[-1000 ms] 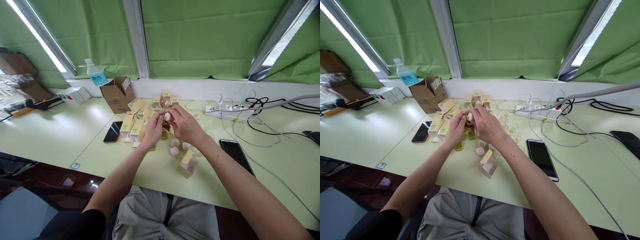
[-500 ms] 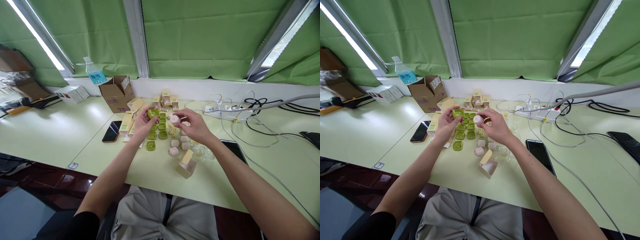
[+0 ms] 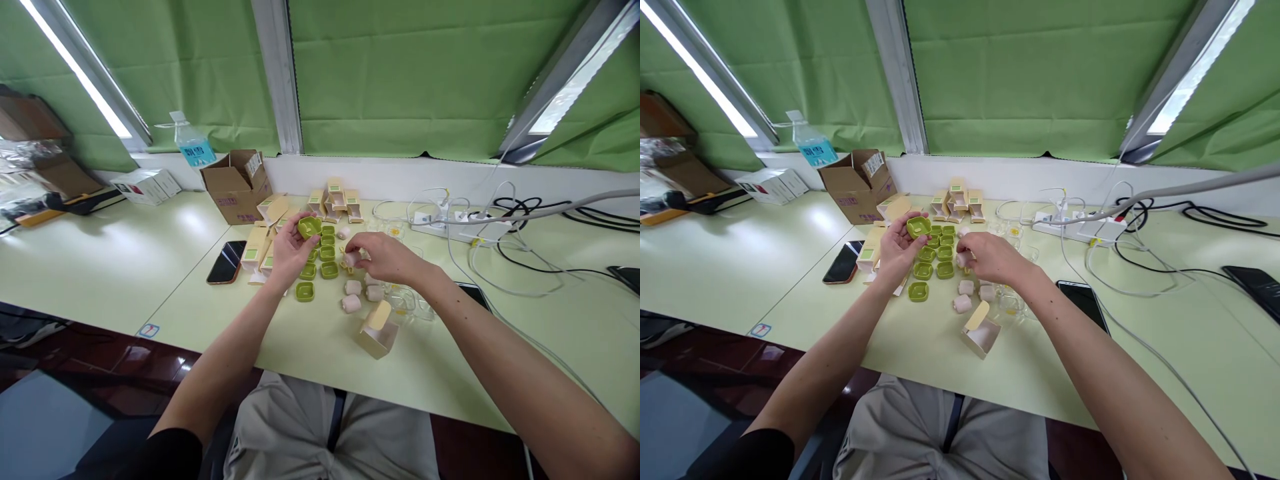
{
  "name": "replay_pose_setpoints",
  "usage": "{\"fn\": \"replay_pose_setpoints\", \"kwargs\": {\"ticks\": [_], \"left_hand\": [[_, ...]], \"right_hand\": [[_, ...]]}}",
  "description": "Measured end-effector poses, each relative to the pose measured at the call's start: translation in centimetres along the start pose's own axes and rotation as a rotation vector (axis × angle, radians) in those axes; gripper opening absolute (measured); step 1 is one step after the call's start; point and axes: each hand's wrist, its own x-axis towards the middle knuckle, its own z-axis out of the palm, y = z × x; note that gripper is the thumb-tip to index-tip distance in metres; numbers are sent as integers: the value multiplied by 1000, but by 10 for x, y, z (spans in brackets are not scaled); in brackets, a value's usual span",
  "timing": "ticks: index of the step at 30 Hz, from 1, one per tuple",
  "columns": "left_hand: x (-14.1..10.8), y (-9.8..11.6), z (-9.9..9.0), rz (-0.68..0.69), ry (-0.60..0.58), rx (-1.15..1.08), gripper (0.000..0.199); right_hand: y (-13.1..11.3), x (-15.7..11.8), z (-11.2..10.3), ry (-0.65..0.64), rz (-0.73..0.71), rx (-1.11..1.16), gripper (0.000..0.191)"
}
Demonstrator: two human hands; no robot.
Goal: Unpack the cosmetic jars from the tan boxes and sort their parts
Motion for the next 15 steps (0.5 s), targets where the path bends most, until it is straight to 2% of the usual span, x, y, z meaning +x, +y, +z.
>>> {"fn": "replay_pose_setpoints", "kwargs": {"ticks": [2,5,8,15], "left_hand": [[-1,1,1,3,-18,8,59],[-2,3,3,-9,-20,-1,58],[-2,4,5,-21,-18,-9,59],[-2,2,6,-35,-61,-55,61]], "right_hand": [[-4,1,4,-61,-39,-35,27],[-15,5,17,-112,-173,-91,29],[-25,11,27,-167,-270,-162,22],[-33,18,37,-229,-330,-235,21]]}}
